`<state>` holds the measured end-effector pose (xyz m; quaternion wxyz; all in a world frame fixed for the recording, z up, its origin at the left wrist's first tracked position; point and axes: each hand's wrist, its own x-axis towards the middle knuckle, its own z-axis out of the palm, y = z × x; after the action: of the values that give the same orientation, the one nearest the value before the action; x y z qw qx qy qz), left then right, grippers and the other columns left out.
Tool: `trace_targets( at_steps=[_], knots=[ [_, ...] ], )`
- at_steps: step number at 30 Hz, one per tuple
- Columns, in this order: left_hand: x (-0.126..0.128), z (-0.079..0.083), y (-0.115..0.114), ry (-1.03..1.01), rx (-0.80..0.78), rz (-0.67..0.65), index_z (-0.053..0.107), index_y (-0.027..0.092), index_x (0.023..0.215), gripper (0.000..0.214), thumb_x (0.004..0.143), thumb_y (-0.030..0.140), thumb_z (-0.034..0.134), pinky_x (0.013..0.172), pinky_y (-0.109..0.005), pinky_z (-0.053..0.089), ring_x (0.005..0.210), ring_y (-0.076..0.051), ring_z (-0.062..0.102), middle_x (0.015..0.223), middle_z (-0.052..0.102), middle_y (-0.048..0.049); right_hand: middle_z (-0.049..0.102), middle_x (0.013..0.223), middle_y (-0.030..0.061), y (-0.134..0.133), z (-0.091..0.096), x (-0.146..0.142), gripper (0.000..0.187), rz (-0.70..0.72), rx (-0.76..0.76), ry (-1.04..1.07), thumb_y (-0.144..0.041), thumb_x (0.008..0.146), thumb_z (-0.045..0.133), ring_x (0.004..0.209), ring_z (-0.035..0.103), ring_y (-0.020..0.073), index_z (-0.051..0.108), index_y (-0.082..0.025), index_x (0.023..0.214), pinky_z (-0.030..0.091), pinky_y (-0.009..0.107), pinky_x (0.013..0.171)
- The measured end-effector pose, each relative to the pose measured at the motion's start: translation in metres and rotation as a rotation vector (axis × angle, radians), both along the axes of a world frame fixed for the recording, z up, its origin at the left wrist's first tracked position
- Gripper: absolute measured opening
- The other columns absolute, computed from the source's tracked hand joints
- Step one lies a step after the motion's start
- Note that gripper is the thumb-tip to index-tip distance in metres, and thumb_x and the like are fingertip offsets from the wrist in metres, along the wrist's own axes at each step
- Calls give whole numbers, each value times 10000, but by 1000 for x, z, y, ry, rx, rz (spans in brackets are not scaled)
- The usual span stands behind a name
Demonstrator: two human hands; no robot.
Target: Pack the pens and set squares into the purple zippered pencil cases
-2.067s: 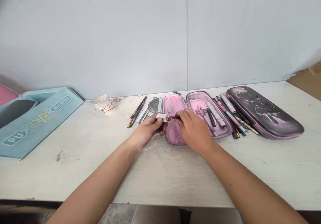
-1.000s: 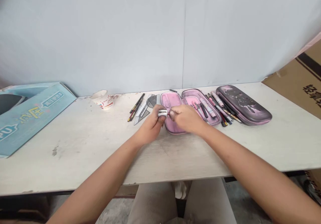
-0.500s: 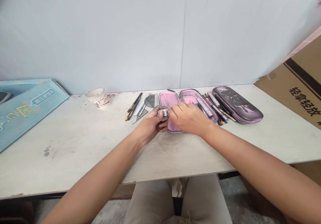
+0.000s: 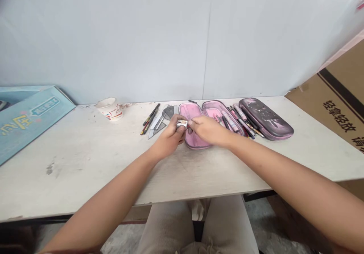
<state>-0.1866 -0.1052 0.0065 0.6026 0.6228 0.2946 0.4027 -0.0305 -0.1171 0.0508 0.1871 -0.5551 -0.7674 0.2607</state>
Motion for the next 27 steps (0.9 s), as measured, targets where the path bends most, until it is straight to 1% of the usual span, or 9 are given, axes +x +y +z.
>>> trace_targets(
  at_steps=[3,5,8,14,16,19,22,25,27],
  knots=[
    [3,4,2,-130,-157,2,371,223,880,93,878,298,425,434,-158,188,449,-42,240,604,303,76,571,770,113,-4,-7,-3,274,64,492,-417,-209,845,309,669,473,165,568,-119,840,227,268,531],
    [3,5,3,-193,-209,-7,364,220,866,99,878,296,427,432,-151,173,441,-37,228,600,288,78,589,809,137,-3,-11,-7,271,90,598,-547,-172,827,319,707,493,188,579,-110,875,220,281,537],
    [0,6,4,-189,-145,-3,361,222,871,103,875,284,442,436,-147,182,446,-36,239,600,305,79,563,685,91,6,-12,-13,249,3,477,-435,-214,837,333,614,463,161,563,-124,803,239,274,541],
    [-5,3,6,-34,18,-26,380,223,902,109,866,282,464,441,-150,231,455,-41,265,578,311,84,223,484,-73,18,-5,-7,312,98,-302,317,-381,880,284,408,176,71,381,-194,650,187,216,427],
    [-3,3,8,-28,2,-18,391,220,907,109,861,274,474,434,-148,229,451,-37,270,588,332,81,252,493,-64,15,-6,-6,313,67,-242,260,-371,887,274,414,202,75,406,-187,671,191,222,432],
    [-2,6,9,-156,-95,10,396,211,889,102,858,265,477,427,-146,213,445,-29,277,620,360,70,477,620,39,8,-9,-8,275,-11,271,-124,-270,878,297,538,390,117,511,-147,757,230,248,493],
    [-2,9,9,-280,-220,-5,395,198,858,98,855,250,478,424,-144,177,438,-23,256,607,328,72,577,808,130,4,-12,-10,268,96,631,-475,-183,851,306,698,476,175,564,-120,886,225,275,528],
    [-3,9,8,-271,-215,-3,390,199,863,101,853,238,482,432,-139,179,445,-22,261,607,327,72,559,717,99,7,-11,-12,230,80,560,-465,-193,833,339,639,456,163,560,-128,828,219,275,532],
    [-4,9,7,-229,-144,2,384,209,880,104,858,245,478,440,-138,199,454,-28,279,608,338,74,478,606,34,12,-6,-12,201,26,301,-207,-247,830,371,548,391,123,509,-153,718,220,256,516]
  ],
)
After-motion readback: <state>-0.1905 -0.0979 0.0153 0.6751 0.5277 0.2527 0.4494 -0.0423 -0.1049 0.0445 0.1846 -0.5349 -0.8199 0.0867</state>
